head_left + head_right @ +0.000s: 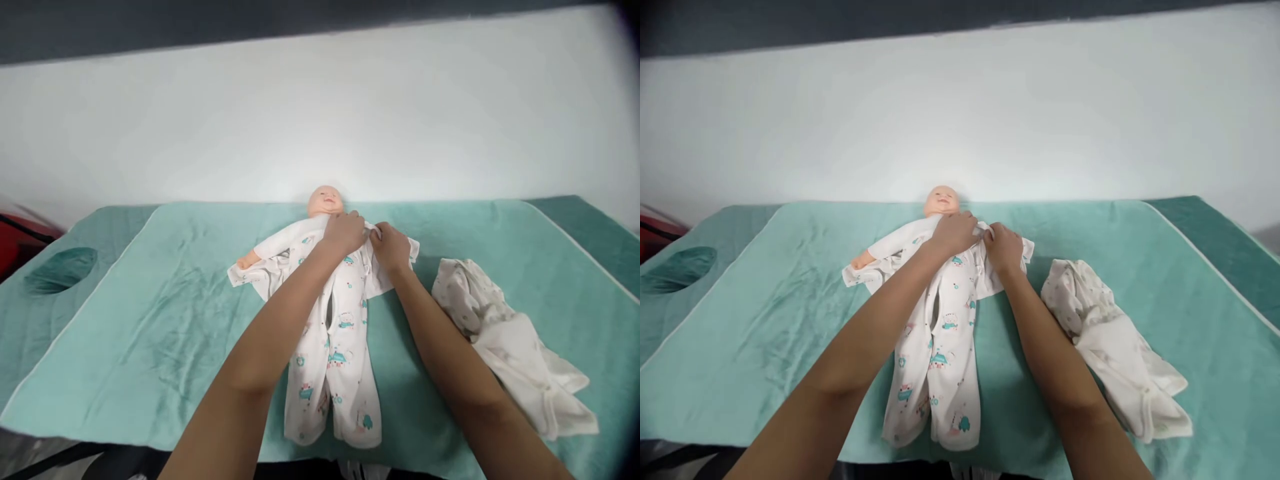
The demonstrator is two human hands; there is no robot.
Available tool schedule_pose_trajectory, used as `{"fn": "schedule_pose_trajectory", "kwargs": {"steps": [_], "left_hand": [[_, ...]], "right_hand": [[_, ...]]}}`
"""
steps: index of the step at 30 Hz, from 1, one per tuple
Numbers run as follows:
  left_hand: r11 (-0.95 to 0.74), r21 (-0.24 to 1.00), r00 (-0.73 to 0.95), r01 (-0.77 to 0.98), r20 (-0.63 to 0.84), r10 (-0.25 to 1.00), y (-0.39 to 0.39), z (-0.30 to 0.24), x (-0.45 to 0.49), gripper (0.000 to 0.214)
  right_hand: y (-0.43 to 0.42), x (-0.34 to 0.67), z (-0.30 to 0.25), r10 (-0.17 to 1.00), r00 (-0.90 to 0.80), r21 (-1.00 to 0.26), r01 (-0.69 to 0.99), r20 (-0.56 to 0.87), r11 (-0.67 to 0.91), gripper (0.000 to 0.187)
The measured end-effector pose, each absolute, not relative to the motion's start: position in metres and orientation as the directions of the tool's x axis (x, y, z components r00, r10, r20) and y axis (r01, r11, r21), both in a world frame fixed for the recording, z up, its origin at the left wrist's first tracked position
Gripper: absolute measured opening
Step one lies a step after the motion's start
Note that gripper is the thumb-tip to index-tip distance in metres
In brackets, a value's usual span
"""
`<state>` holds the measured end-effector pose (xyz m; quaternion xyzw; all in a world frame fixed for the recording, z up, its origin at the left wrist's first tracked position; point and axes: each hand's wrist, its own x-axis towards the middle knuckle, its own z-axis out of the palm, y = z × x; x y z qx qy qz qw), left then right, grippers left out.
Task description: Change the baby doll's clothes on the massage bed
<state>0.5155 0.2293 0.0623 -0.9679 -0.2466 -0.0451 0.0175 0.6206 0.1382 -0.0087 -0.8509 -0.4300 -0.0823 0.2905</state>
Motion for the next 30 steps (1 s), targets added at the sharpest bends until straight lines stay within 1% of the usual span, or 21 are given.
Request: {"fn": "schedule_pose_trajectory", "kwargs": {"steps": [2, 5, 8, 12, 15, 20, 22, 25, 30], "left_hand": [[-0.861, -0.047, 0.861, 0.507, 0.078, 0.503, 0.229, 0.059, 0.523, 0.038], [-0.845, -0.085, 0.849, 0.528, 0.075, 0.523, 0.230, 0.061, 0.514, 0.047], [-0.838, -0.088, 0.842, 0.539, 0.028, 0.539, 0.234, 0.068, 0.497, 0.043], [-0.828, -0.141, 0.836, 0.543, -0.004, 0.549, 0.233, 0.065, 0.490, 0.038], [-0.842, -0.166, 0.855, 0.513, 0.011, 0.519, 0.226, 0.051, 0.505, 0.036], [-0.860, -0.190, 0.872, 0.474, -0.034, 0.489, 0.220, 0.040, 0.525, 0.035], [-0.862, -0.206, 0.878, 0.462, -0.030, 0.478, 0.224, 0.045, 0.520, 0.036], [-0.872, -0.235, 0.894, 0.430, -0.025, 0.447, 0.230, 0.061, 0.507, 0.035], [-0.857, -0.287, 0.894, 0.428, 0.000, 0.447, 0.236, 0.091, 0.486, 0.037]], "right_hand": [[0.138, 0.624, -0.009, 0.673, 0.649, -0.456, 0.749, 0.355, -0.481, 0.028], [0.138, 0.627, -0.008, 0.668, 0.661, -0.485, 0.733, 0.340, -0.478, 0.028], [0.137, 0.629, -0.009, 0.661, 0.673, -0.504, 0.718, 0.331, -0.479, 0.028], [0.136, 0.629, -0.012, 0.651, 0.701, -0.538, 0.683, 0.292, -0.494, 0.028], [0.137, 0.627, -0.015, 0.648, 0.706, -0.561, 0.671, 0.285, -0.484, 0.028], [0.138, 0.629, -0.016, 0.672, 0.687, -0.587, 0.675, 0.278, -0.447, 0.026], [0.137, 0.631, -0.016, 0.666, 0.696, -0.656, 0.639, 0.269, -0.403, 0.025], [0.134, 0.636, -0.016, 0.648, 0.723, -0.785, 0.537, 0.239, -0.310, 0.024], [0.132, 0.649, -0.023, 0.597, 0.773, -0.878, 0.420, 0.215, -0.228, 0.026]]}}
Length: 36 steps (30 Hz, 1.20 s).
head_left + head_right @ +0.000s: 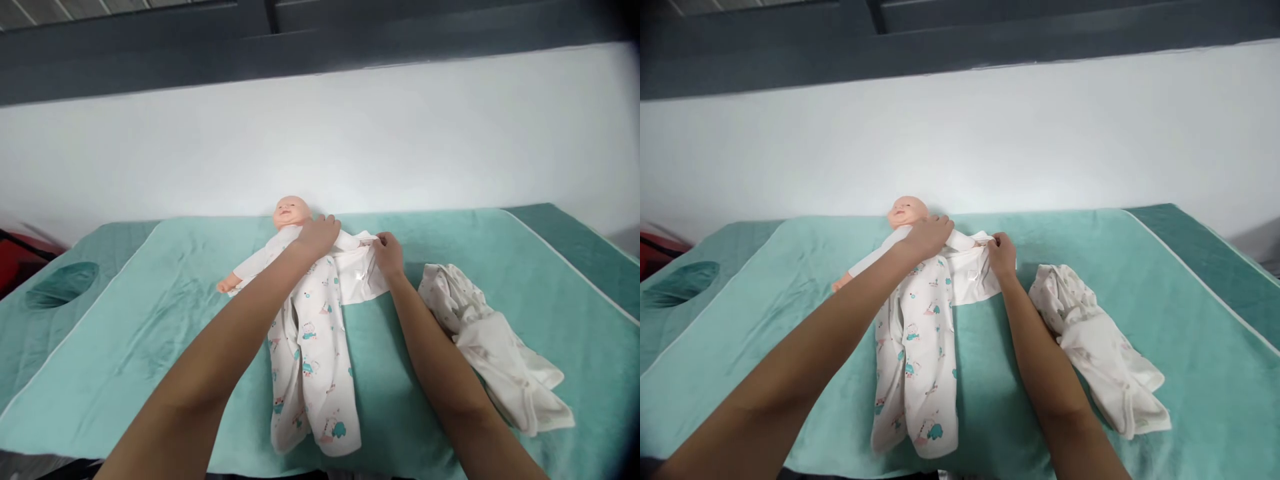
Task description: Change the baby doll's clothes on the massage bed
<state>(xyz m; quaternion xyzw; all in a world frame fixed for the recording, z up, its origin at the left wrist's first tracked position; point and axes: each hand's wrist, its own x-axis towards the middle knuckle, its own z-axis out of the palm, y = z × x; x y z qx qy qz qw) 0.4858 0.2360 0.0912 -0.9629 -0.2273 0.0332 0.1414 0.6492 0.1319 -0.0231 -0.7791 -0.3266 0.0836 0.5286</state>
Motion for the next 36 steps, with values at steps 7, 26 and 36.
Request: {"fn": "schedule_pose_trajectory", "kwargs": {"steps": [7, 26, 36], "left_hand": [[-0.828, -0.332, 0.886, 0.453, 0.058, 0.461, 0.231, 0.095, 0.474, 0.040], [-0.878, -0.173, 0.893, 0.447, 0.142, 0.427, 0.211, 0.067, 0.482, 0.027], [-0.725, 0.636, 0.628, 0.264, 0.457, 0.629, 0.217, 0.049, 0.374, 0.030]], "right_hand": [[0.136, 0.659, -0.032, 0.578, 0.807, -0.979, 0.193, 0.119, -0.068, 0.029], [0.140, 0.665, -0.025, 0.656, 0.753, -0.893, -0.265, 0.043, 0.363, 0.029], [0.131, 0.673, -0.017, 0.558, 0.806, -0.801, -0.460, -0.197, 0.383, 0.014]]}}
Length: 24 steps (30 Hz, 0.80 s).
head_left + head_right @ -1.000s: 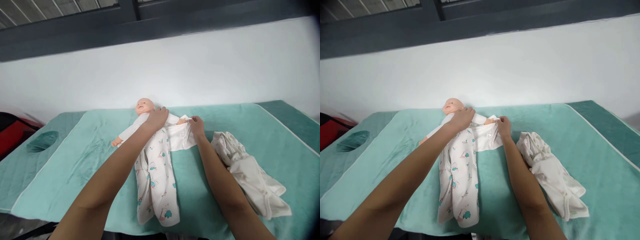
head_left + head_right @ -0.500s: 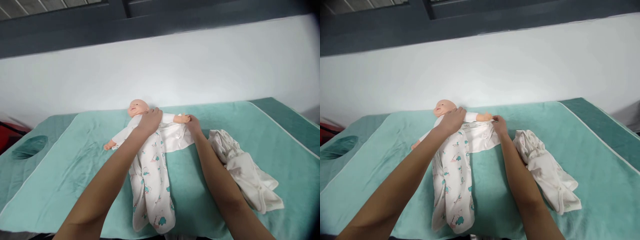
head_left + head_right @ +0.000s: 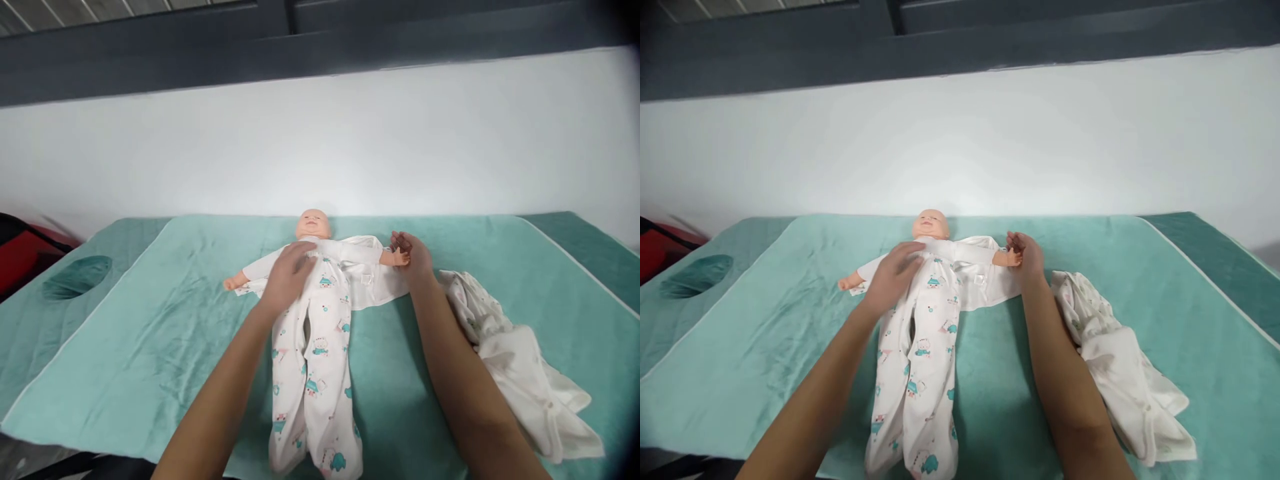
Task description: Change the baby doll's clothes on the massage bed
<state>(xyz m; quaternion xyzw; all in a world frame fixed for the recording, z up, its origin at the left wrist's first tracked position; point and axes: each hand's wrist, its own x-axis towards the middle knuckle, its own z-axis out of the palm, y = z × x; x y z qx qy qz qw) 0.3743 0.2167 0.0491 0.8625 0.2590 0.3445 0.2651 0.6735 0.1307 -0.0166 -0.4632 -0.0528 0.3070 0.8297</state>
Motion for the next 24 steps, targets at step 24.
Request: {"fn": "schedule_pose_trajectory", "kwargs": {"steps": [24], "left_hand": [[-0.369, 0.924, 0.483, 0.102, 0.278, 0.830, 0.221, -0.031, 0.301, 0.033]], "right_hand": [[0.123, 0.529, -0.008, 0.757, 0.320, -0.718, 0.642, 0.570, 0.269, 0.040]]}}
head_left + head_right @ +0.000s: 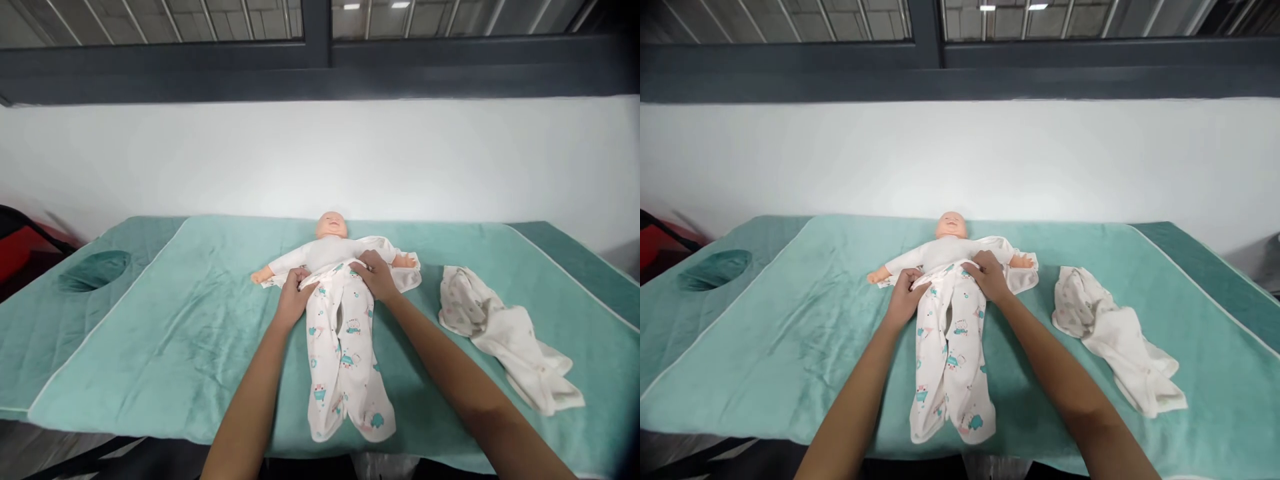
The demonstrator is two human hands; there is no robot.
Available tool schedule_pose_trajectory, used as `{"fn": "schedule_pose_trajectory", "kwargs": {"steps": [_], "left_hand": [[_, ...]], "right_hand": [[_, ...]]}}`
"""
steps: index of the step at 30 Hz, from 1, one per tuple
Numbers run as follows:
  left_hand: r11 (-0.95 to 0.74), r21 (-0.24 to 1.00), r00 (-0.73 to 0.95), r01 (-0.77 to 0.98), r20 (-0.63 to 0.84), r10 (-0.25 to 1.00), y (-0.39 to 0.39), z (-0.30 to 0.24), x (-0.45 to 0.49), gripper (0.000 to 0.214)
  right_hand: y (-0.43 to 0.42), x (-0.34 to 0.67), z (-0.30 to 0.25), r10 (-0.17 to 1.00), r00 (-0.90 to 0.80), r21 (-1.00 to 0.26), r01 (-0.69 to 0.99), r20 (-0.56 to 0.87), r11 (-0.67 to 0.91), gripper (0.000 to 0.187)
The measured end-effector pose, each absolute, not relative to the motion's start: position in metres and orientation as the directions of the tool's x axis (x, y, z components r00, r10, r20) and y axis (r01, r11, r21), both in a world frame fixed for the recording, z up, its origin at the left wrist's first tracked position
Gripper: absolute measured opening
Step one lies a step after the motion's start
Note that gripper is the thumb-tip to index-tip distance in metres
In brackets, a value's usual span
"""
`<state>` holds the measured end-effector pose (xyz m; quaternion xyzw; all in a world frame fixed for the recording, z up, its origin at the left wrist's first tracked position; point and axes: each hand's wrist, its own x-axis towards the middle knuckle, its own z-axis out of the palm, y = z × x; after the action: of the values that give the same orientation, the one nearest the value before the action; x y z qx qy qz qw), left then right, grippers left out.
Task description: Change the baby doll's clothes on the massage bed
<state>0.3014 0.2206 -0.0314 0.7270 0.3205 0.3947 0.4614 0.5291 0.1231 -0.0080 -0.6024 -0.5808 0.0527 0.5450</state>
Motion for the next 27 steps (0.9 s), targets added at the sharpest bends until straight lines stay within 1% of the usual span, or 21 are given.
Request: {"fn": "schedule_pose_trajectory", "kwargs": {"steps": [1, 3, 5, 6, 8, 9, 10, 11, 12, 13, 15, 16, 18, 20, 22, 24, 26, 27], "left_hand": [[-0.382, 0.915, 0.443, 0.133, 0.290, 0.848, 0.215, -0.031, 0.301, 0.028], [-0.378, 0.910, 0.410, 0.170, 0.284, 0.867, 0.205, -0.029, 0.296, 0.025], [-0.349, 0.925, 0.492, 0.149, 0.237, 0.837, 0.199, -0.024, 0.285, 0.028], [-0.327, 0.937, 0.575, 0.120, 0.203, 0.793, 0.198, -0.021, 0.278, 0.033], [-0.281, 0.958, 0.734, 0.055, 0.152, 0.661, 0.195, -0.018, 0.264, 0.052], [-0.272, 0.962, 0.775, 0.037, 0.145, 0.615, 0.194, -0.018, 0.258, 0.062], [-0.284, 0.958, 0.786, 0.039, 0.146, 0.601, 0.192, -0.019, 0.254, 0.068], [-0.316, 0.947, 0.771, 0.064, 0.154, 0.618, 0.189, -0.021, 0.252, 0.067], [-0.359, 0.927, 0.737, 0.111, 0.166, 0.656, 0.185, -0.024, 0.252, 0.060], [-0.403, 0.900, 0.686, 0.169, 0.186, 0.703, 0.180, -0.027, 0.254, 0.049], [-0.456, 0.848, 0.577, 0.269, 0.237, 0.782, 0.171, -0.033, 0.260, 0.031], [-0.464, 0.835, 0.527, 0.295, 0.263, 0.808, 0.167, -0.034, 0.263, 0.025], [-0.463, 0.836, 0.465, 0.295, 0.298, 0.834, 0.161, -0.033, 0.267, 0.022], [-0.456, 0.850, 0.485, 0.264, 0.291, 0.825, 0.157, -0.028, 0.264, 0.023], [-0.458, 0.855, 0.594, 0.243, 0.243, 0.767, 0.152, -0.022, 0.254, 0.031], [-0.510, 0.827, 0.723, 0.235, 0.202, 0.661, 0.146, -0.018, 0.240, 0.047], [-0.597, 0.765, 0.797, 0.242, 0.195, 0.572, 0.137, -0.017, 0.229, 0.058], [-0.644, 0.719, 0.807, 0.262, 0.202, 0.554, 0.133, -0.017, 0.226, 0.056]], "right_hand": [[0.117, 0.527, -0.008, 0.762, 0.344, -0.759, 0.586, 0.549, 0.282, 0.042], [0.104, 0.526, -0.010, 0.824, 0.354, -0.848, 0.464, 0.443, 0.256, 0.046], [0.090, 0.529, -0.013, 0.894, 0.310, -0.896, 0.403, 0.324, 0.185, 0.049], [0.083, 0.531, -0.015, 0.920, 0.271, -0.903, 0.399, 0.283, 0.160, 0.047], [0.071, 0.534, -0.017, 0.953, 0.178, -0.900, 0.407, 0.245, 0.155, 0.038], [0.066, 0.535, -0.018, 0.961, 0.135, -0.893, 0.417, 0.241, 0.166, 0.037], [0.061, 0.534, -0.019, 0.967, 0.099, -0.884, 0.434, 0.237, 0.172, 0.040], [0.056, 0.532, -0.019, 0.970, 0.080, -0.872, 0.460, 0.228, 0.167, 0.043], [0.052, 0.528, -0.020, 0.972, 0.086, -0.854, 0.499, 0.217, 0.147, 0.042], [0.050, 0.523, -0.020, 0.972, 0.113, -0.834, 0.540, 0.207, 0.115, 0.039], [0.047, 0.510, -0.021, 0.952, 0.234, -0.819, 0.574, 0.197, 0.029, 0.031], [0.047, 0.504, -0.021, 0.933, 0.303, -0.829, 0.558, 0.193, -0.010, 0.028], [0.048, 0.493, -0.020, 0.895, 0.410, -0.871, 0.488, 0.177, -0.052, 0.026], [0.046, 0.488, -0.020, 0.883, 0.443, -0.902, 0.428, 0.155, -0.057, 0.025], [0.037, 0.488, -0.019, 0.914, 0.382, -0.901, 0.431, 0.140, -0.042, 0.025], [0.023, 0.488, -0.020, 0.962, 0.248, -0.874, 0.485, 0.115, -0.020, 0.031], [0.007, 0.487, -0.022, 0.988, 0.112, -0.819, 0.573, 0.107, 0.024, 0.037], [0.000, 0.485, -0.023, 0.991, 0.075, -0.791, 0.611, 0.112, 0.043, 0.036]]}}
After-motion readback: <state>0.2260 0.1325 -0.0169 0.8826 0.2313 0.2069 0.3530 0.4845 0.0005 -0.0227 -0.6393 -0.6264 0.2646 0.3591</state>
